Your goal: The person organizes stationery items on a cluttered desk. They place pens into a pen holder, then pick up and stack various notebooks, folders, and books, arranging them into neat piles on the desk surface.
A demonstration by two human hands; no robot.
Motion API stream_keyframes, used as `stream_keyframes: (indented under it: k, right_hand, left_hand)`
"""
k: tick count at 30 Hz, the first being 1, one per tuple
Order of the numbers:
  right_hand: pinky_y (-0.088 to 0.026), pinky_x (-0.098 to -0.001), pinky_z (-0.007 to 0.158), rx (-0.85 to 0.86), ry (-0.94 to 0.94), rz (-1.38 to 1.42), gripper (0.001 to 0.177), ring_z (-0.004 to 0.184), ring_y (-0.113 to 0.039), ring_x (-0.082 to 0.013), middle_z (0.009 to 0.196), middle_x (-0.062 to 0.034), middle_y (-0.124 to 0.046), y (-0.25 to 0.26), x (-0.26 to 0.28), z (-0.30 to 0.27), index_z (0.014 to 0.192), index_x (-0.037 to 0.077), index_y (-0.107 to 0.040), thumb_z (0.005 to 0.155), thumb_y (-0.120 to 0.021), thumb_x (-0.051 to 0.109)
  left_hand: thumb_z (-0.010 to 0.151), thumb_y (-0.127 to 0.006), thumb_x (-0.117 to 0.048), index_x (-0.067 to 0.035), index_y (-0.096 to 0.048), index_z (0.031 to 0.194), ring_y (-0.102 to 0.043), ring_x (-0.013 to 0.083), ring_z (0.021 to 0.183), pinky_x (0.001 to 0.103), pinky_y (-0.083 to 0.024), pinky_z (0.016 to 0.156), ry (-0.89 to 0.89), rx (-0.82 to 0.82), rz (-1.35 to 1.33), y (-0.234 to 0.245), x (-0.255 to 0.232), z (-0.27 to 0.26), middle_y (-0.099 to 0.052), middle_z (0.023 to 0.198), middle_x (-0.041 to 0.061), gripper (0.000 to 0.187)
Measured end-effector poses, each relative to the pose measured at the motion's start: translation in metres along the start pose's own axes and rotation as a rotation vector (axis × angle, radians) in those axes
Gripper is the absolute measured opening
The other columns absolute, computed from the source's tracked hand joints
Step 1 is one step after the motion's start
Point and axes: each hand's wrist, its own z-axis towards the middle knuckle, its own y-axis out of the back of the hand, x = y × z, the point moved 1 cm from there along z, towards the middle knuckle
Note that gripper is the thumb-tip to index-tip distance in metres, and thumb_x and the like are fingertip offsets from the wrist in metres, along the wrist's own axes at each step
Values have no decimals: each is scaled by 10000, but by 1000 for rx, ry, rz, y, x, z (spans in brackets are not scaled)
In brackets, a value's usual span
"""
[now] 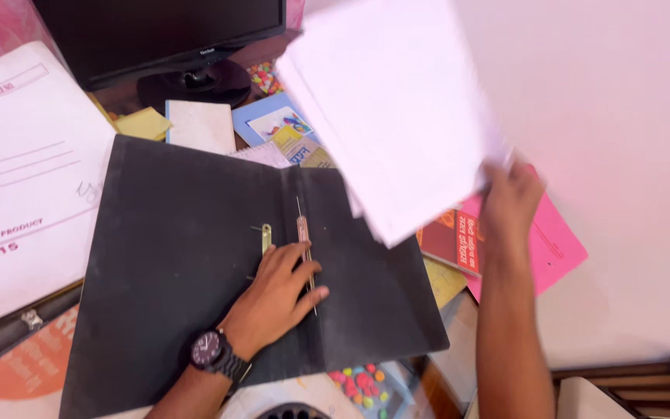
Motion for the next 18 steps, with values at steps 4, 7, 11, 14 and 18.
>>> stream_keyframes:
  k: [4, 7, 11, 14, 18]
  right_hand:
    - [-578, -268, 741, -22, -181, 97, 259, 877, -695, -162, 1058, -154, -717, 26, -33, -95, 1177, -160, -646, 954, -566, -55]
    - [-604, -292, 776, -63, -243, 101, 272, 881, -699, -196, 1066, -189, -706, 37, -44, -142, 1212, -164, -630, 984, -543, -46]
    - [-620, -332, 764, -190, -237, 112, 304, 891, -707, -197, 1093, -179, -693, 46, -38, -183, 1249, -145, -609, 968, -526, -63]
    - [-623, -340, 791, -269, -247, 65, 289, 910, -713, -203, 1112, -185, -697, 52, -30, -204, 1251, -137, -624, 998, -522, -42]
    - [-659, -377, 811, -238, -303, 133, 274, 921, -730, -229, 1105, -193, -703, 40, -33, -228, 1227, -129, -603, 989, -534, -13]
  left_hand:
    - [919, -700, -317, -35, -675, 1146, -448, 414, 1308, 495, -394, 1078, -9, -69, -40, -2, -1, -3, -476, 1425, 221, 363]
    - [877, -729, -272, -10, -654, 1123, -483, 412, 1231, 491, -446, 1011, -2, -81, -19, -8, -2, -6, -471, 1384, 234, 367]
    - [853, -717, -183, -15, -638, 1088, -533, 383, 1155, 471, -494, 962, 38, -128, -34, -12, -5, -6, -520, 1246, 186, 299]
    - [827, -704, -139, -13, -633, 1066, -541, 387, 1123, 470, -500, 937, 51, -173, -51, -13, -5, -6, -523, 1230, 183, 279]
    - [818, -686, -120, -19, -630, 1079, -547, 381, 1125, 466, -506, 943, 55, -203, -66, -14, -3, -6, -533, 1244, 177, 285]
